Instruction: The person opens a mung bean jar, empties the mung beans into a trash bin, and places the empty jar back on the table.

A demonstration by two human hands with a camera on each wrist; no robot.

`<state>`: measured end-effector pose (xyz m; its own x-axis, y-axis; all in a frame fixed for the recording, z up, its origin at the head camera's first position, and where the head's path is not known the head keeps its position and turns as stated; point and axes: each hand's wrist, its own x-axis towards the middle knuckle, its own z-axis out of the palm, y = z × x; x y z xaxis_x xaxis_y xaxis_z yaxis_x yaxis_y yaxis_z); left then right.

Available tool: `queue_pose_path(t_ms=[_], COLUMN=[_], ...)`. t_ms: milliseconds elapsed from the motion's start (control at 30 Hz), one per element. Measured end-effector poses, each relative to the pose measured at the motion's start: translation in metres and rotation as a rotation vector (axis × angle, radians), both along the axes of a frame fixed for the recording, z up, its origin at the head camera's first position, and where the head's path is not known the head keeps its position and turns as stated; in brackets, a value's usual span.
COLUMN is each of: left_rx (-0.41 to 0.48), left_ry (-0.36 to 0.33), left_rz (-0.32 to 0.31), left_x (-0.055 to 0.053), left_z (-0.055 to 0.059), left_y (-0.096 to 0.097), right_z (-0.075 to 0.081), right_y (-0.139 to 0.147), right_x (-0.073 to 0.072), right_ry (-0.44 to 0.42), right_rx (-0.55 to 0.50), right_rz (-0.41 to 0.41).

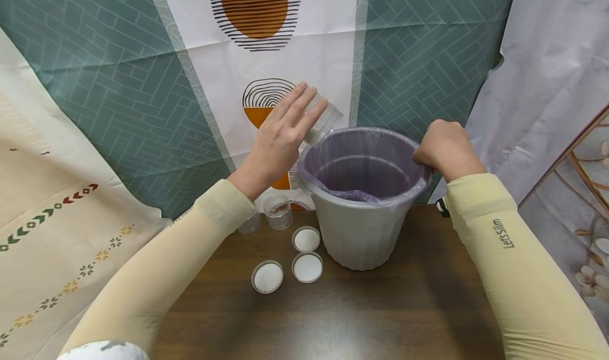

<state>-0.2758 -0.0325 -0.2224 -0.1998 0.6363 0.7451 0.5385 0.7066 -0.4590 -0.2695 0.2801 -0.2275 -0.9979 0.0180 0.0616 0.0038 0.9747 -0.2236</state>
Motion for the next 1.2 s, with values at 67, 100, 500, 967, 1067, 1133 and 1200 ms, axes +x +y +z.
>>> queue_pose_path(t_ms=[67,100,500,967,1067,1133,1200], left_rx=[-0.005,-0.007,-0.025,-0.016,-0.013,-0.01,-0.008], left_ry=[0.003,0.004,-0.004,0.039,0.052,0.056,0.068], left_rz=[-0.002,-0.003,-0.017,-0.012,-0.02,-0.027,-0.029], left_x=[-0.0007,-0.0011,-0.0015,-0.0022,-0.0024,-0.0027,-0.0032], left_z=[-0.0001,-0.0001,-0.0002,-0.0027,-0.0033,-0.0036,-0.0038], left_y=[0.0003,0.0004,0.0018,0.0031,0.0037,0.004,0.0044], right_z=[0.0004,0.0007,0.0004,0.0016,0.0017,0.0017,0.0015], right_y=[0.0001,0.0004,0.0016,0.0002,-0.0005,-0.0006,-0.0006], right_x=[-0.0003,-0.0006,-0.0007,-0.0002,-0.0001,0.0,-0.0001], right_ry=[-0.001,-0.003,-0.006,-0.019,-0.017,-0.014,-0.008], right_rx=[-0.001,0.002,0.014,0.008,0.004,0.003,0.003], right_rz=[0.0,0.002,0.004,-0.002,-0.003,0.001,0.001])
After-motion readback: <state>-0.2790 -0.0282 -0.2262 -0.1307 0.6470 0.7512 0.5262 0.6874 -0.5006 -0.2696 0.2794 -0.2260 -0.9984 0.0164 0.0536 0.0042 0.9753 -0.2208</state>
